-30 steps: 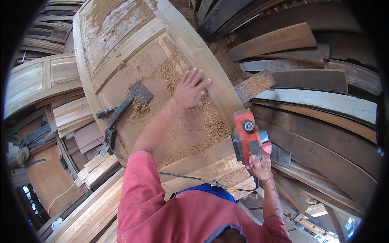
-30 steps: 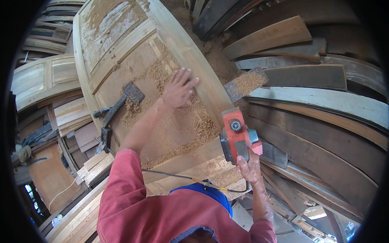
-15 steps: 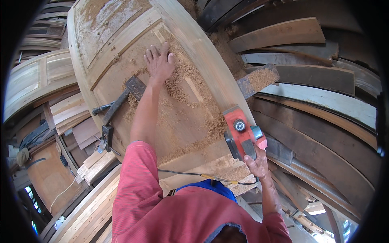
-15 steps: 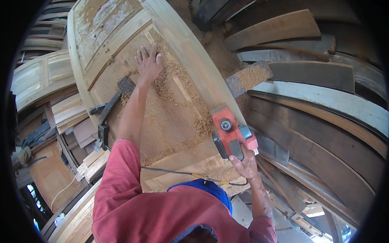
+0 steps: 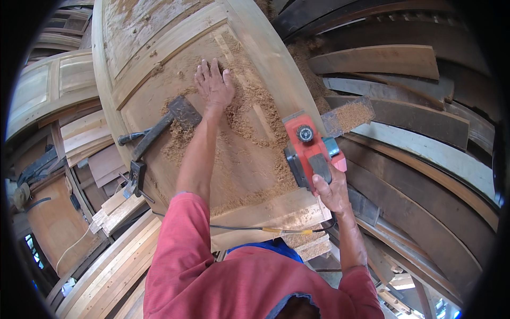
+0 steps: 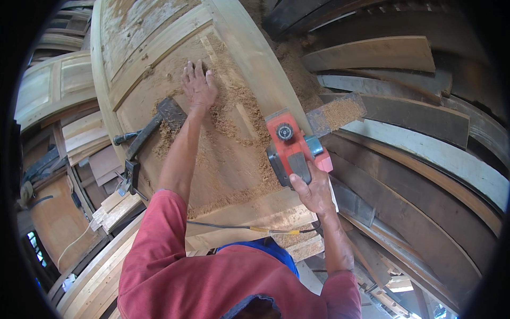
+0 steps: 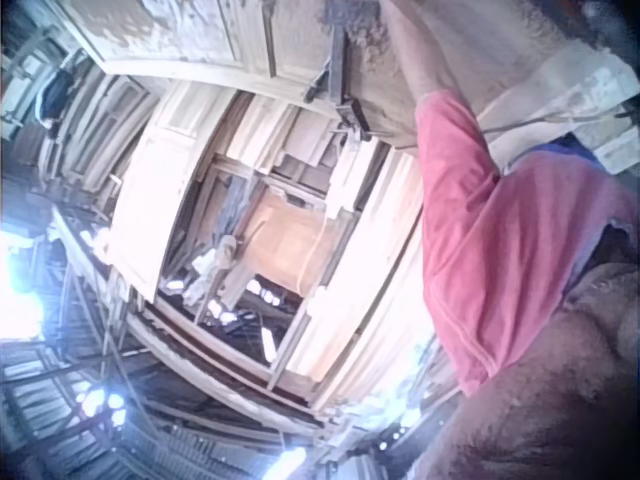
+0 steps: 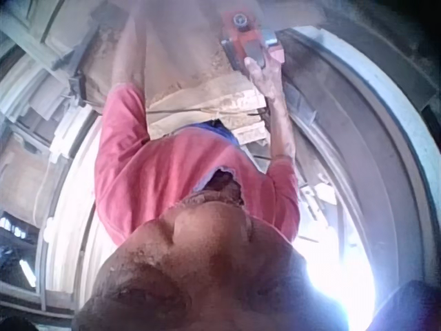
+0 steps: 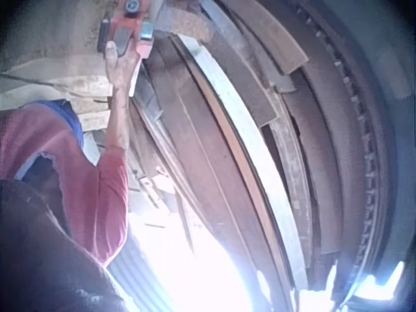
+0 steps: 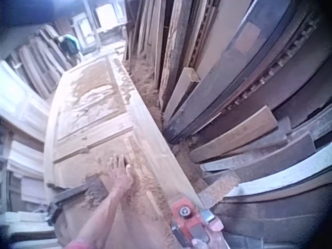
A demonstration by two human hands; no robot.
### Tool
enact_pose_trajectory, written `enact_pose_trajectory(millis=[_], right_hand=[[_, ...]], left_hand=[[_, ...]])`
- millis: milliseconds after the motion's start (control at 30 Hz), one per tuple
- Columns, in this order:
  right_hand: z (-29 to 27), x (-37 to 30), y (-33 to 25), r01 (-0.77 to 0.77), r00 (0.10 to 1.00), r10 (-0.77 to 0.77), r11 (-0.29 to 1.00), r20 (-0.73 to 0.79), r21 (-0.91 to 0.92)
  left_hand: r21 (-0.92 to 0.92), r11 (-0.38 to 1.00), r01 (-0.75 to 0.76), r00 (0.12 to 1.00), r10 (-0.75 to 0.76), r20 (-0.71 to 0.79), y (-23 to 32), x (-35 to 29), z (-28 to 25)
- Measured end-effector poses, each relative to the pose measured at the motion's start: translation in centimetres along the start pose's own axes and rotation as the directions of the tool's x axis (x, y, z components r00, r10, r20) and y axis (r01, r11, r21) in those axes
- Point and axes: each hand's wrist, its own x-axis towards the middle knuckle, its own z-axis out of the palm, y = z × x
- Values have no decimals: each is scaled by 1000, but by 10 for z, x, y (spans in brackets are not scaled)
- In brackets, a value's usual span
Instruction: The person uses a hand plane and an electric sander to smooth the surface of a wooden door. They also move a hammer and chisel aside while working.
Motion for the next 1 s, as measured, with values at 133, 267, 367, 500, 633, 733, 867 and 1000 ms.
enact_pose_trajectory(millis=[133,267,367,500,633,733,867,1000], right_hand=[[7,32,-24,-19,1000,19,999,-10,-39],[18,65,-36,16,999,-17,998,-33,-55],[22,86,-53,-26,1000,25,999,-17,-40],[31,113,-63,26,999,-25,1000,-37,12],[38,139,-82,4,999,-4,1000,-37,-22],[42,161,-92,22,999,-23,1000,-41,-12],[53,187,-115,37,998,-36,999,-45,28],[58,216,-127,57,997,-56,998,-49,22]], left_hand=[[-13,1000,19,1000,-19,8,2,0,0],[-11,1000,29,1000,-29,6,0,-1,0],[-24,999,23,1000,-23,-3,-1,0,0],[-43,999,12,1000,-12,0,0,-1,-2],[-43,999,-13,999,11,-43,0,-2,-4],[-77,997,12,1000,-11,16,5,0,-8],[-80,997,25,1000,-24,18,4,0,-12],[-77,997,13,1000,-13,7,7,0,-14]])
